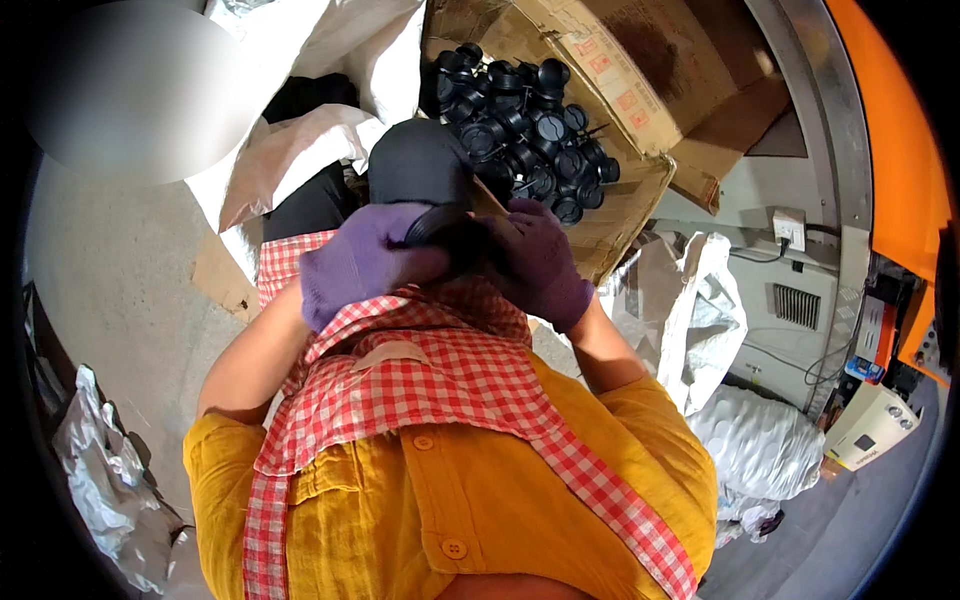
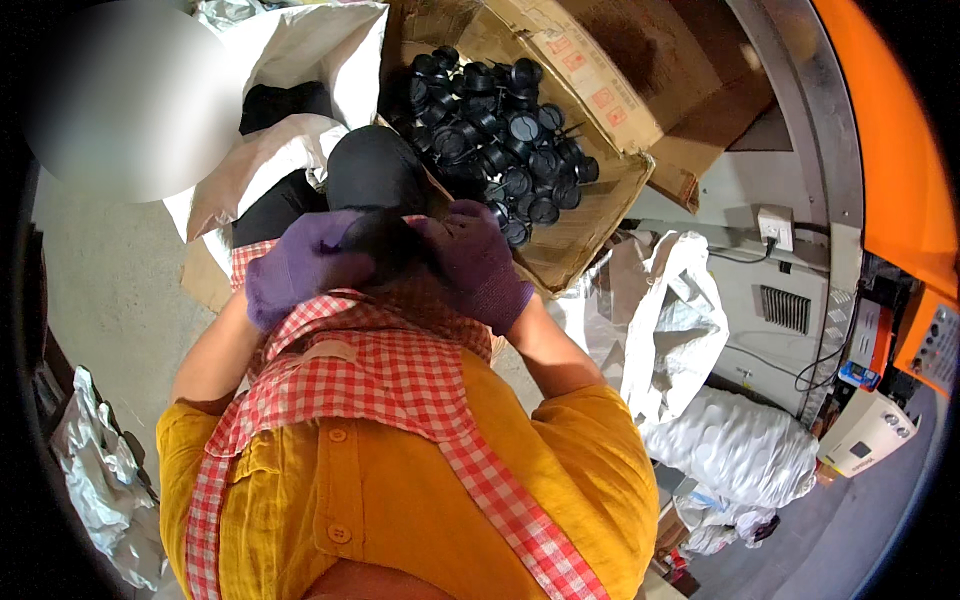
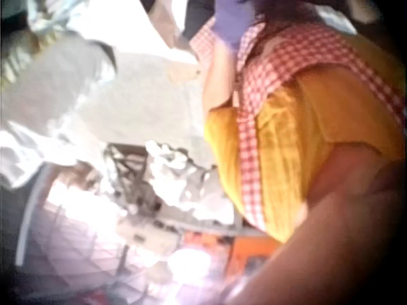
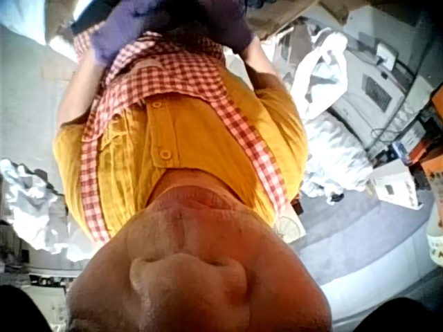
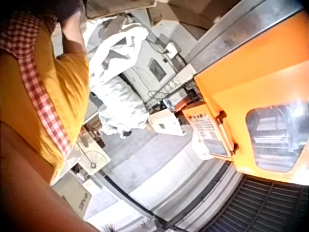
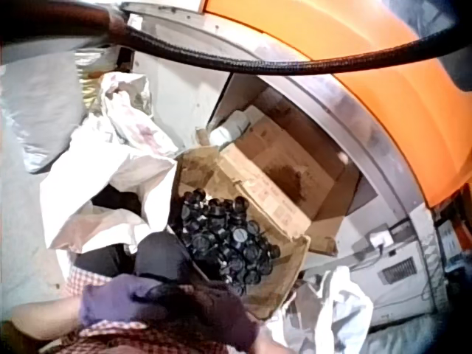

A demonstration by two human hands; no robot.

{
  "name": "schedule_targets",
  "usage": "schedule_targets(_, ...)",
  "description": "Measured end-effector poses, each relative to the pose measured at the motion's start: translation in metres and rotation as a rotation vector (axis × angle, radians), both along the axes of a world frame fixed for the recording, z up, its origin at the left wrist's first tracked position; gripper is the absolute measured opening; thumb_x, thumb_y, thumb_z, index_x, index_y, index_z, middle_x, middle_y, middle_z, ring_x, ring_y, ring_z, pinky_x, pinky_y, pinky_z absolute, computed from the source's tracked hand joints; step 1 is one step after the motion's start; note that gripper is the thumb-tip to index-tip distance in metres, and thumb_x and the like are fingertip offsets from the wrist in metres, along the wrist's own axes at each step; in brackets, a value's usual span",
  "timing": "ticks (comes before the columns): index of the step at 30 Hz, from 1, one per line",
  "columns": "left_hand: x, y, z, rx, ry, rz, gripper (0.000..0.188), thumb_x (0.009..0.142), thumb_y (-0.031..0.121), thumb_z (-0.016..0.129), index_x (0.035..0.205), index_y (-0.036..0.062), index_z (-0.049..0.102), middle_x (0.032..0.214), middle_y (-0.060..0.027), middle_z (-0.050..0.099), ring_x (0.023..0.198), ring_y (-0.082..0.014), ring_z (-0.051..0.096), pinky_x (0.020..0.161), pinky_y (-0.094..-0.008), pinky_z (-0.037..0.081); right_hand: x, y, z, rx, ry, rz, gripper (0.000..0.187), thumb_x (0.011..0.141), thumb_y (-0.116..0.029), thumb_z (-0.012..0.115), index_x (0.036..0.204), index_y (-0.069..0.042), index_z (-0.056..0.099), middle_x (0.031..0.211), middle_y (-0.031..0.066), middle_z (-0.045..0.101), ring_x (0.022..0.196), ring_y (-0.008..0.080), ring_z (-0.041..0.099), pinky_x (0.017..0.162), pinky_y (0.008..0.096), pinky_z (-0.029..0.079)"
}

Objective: The person takes black plastic caster wheels from a cardboard box and puts them into a large white bag, handling the wheels one at a time and frequently reaching into the box to retrieve more.

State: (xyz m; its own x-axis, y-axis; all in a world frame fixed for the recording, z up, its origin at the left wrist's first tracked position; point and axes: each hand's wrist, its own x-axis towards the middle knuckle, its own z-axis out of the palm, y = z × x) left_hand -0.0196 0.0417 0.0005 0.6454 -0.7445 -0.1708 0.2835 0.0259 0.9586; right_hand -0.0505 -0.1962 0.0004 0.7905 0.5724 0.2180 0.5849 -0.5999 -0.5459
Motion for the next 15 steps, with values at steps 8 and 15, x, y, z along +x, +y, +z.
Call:
schedule_targets(8, -0.006, 0.006, 0.014, 0.278, -0.608, -0.326, 0.033, 0.074, 0.013, 0.067, 0.105, 0.0059, 0.062, 0.097, -0.0124, 0.064, 0.083, -0.0260, 0.063, 0.074, -0.0336, 0.051, 0.000, -0.002, 0.005, -0.155, 0.675, 0.438, 0.025, 0.083, -0.019, 0.062, 0.103, -0.005, 0.062, 0.074, 0.0110, 0.062, 0.067, 0.0198, 0.061, 0.064, 0.0327, 0.048)
schedule_targets(15, 0.028, 0.033, 0.056, 0.114, -0.097, 0.440, 0.037, 0.080, 0.005, 0.056, 0.116, 0.0017, 0.053, 0.105, -0.0094, 0.061, 0.096, -0.0203, 0.060, 0.090, -0.0315, 0.046, -0.007, -0.096, -0.018, 0.785, 1.026, 0.086, 0.032, 0.094, -0.030, 0.046, 0.089, -0.004, 0.063, 0.081, 0.0114, 0.063, 0.081, 0.0222, 0.062, 0.078, 0.0352, 0.048)
